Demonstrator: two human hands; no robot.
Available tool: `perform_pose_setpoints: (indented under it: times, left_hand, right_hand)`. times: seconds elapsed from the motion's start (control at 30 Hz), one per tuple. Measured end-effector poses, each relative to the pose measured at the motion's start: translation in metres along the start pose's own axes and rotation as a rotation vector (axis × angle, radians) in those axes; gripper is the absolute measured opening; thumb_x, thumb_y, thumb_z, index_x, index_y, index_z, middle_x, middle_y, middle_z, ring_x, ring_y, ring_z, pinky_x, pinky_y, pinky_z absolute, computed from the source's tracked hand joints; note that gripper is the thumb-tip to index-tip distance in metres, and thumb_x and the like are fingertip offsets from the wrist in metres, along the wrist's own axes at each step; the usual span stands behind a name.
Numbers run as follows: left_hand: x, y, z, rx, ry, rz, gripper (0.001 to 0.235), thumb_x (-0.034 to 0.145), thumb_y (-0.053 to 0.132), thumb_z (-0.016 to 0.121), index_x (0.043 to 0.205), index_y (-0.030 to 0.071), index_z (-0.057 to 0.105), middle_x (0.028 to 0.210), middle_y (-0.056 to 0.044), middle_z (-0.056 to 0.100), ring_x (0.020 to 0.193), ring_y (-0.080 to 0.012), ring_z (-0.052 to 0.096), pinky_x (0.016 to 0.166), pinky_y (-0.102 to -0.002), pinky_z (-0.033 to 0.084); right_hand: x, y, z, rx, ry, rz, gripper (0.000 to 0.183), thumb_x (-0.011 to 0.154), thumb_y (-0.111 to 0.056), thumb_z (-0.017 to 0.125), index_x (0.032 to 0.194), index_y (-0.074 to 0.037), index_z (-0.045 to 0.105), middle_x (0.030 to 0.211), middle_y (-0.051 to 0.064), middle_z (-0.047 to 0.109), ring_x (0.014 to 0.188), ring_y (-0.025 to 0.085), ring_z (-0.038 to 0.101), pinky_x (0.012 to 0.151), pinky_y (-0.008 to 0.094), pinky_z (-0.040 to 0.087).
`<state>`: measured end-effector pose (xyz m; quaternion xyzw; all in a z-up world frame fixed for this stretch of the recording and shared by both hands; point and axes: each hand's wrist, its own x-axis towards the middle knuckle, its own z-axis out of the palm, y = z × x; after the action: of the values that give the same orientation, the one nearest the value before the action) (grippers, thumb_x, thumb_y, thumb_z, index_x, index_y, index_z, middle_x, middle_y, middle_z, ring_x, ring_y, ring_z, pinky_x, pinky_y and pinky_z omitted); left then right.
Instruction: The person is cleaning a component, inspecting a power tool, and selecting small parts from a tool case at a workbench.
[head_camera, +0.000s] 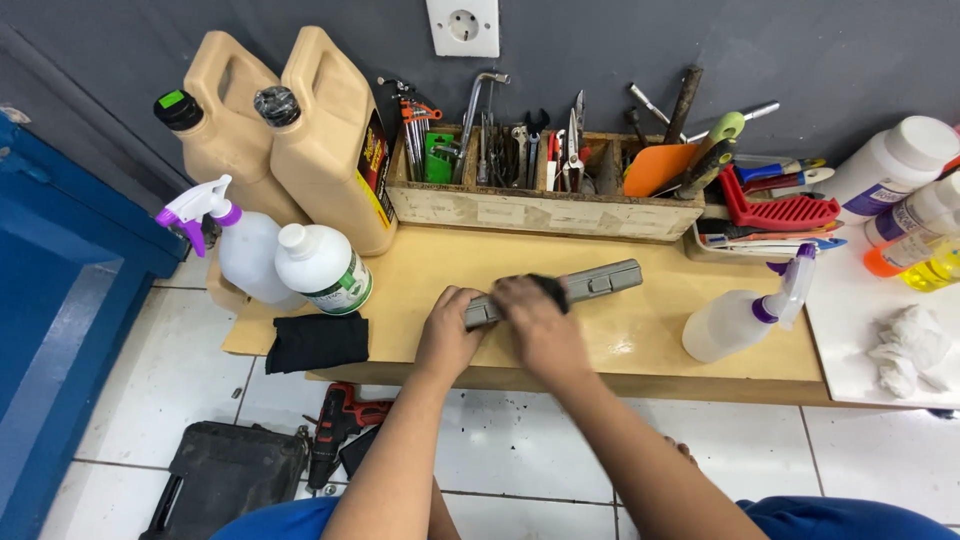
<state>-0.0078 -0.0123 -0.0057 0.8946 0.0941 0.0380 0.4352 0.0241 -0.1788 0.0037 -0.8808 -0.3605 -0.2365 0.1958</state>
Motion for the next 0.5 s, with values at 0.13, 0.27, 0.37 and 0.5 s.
perform_pose_setpoints:
  times: [0.13, 0.27, 0.37, 0.5]
  left_hand:
    - [0.001, -0.01, 0.005, -0.024, 0.018, 0.011, 0.038, 0.075, 0.007, 0.082, 0.11, 0.012, 0.068, 0.104, -0.006, 0.062, 0.11, -0.0346, 0.066, 0.093, -0.044, 0.056]
    - [0.003, -0.01, 0.007, -0.012, 0.017, 0.018, 0.038, 0.075, 0.008, 0.082, 0.11, 0.013, 0.067, 0.104, -0.006, 0.061, 0.11, -0.0341, 0.066, 0.094, -0.043, 0.056]
    - [0.003, -0.01, 0.009, -0.004, 0.026, 0.011, 0.038, 0.075, 0.01, 0.083, 0.109, 0.013, 0.067, 0.103, -0.005, 0.061, 0.11, -0.0331, 0.066, 0.094, -0.043, 0.057]
    - [0.002, -0.01, 0.008, 0.015, 0.033, 0.004, 0.037, 0.076, 0.008, 0.082, 0.109, 0.013, 0.066, 0.103, -0.006, 0.06, 0.108, -0.0326, 0.066, 0.092, -0.042, 0.058]
  right_hand:
    - [-0.009, 0.057, 0.009, -0.076, 0.105, 0.111, 0.018, 0.096, -0.022, 0.056, 0.105, -0.019, 0.071, 0.115, 0.001, 0.071, 0.119, 0.022, 0.063, 0.114, 0.039, 0.041]
    - [-0.019, 0.085, 0.022, -0.201, 0.11, 0.299, 0.019, 0.104, -0.036, 0.057, 0.102, -0.022, 0.069, 0.114, -0.005, 0.072, 0.125, 0.016, 0.062, 0.125, 0.054, 0.011]
    - [-0.015, 0.07, 0.036, -0.105, 0.082, 0.272, 0.016, 0.099, -0.022, 0.055, 0.104, -0.015, 0.069, 0.114, 0.005, 0.072, 0.121, 0.024, 0.063, 0.118, 0.052, 0.027]
    - [-0.002, 0.005, 0.041, 0.064, 0.035, 0.1, 0.02, 0.094, -0.014, 0.054, 0.11, -0.014, 0.067, 0.123, 0.008, 0.069, 0.124, 0.025, 0.06, 0.121, 0.05, 0.017]
